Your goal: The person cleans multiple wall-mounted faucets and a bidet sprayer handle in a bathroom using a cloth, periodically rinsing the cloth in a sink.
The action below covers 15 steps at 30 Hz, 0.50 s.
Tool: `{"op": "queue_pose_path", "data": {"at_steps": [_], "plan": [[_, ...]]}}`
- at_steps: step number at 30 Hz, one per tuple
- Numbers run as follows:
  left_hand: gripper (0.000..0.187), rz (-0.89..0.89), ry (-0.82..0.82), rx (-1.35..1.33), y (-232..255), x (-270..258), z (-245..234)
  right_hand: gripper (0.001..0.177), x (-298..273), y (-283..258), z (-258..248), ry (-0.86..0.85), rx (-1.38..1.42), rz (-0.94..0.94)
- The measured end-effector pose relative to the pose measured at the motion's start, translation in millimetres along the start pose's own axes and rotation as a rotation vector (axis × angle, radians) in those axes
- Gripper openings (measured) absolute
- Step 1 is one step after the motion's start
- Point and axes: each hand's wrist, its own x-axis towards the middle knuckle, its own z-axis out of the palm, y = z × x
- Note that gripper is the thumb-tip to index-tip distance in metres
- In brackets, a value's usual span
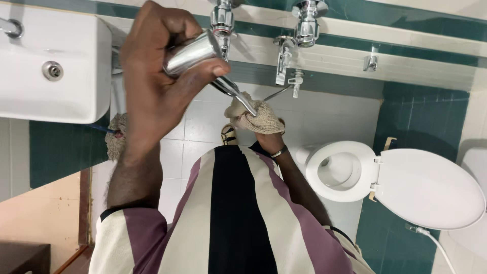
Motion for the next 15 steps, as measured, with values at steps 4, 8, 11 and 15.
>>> {"op": "queue_pose_path", "data": {"at_steps": [4,8,11,15], "plan": [[0.037,0.011,-0.028,-0.073,-9,-10,20,0.032,41,-55,-43,-0.045,0.368,0.249],[0.043,-0.014,-0.027,-0.038,-18,-22,41,0.03,61,-83,-72,-0.062,0.082,0.023],[0.041,-0.055,-0.069,-0.107,-23,-25,55,0.028,71,-92,-87,-0.163,-0.07,0.026],[0.045,-0.097,-0.157,-0.083,-26,-31,63,0.031,64,-98,-85,0.044,-0.203,-0.175]]}}
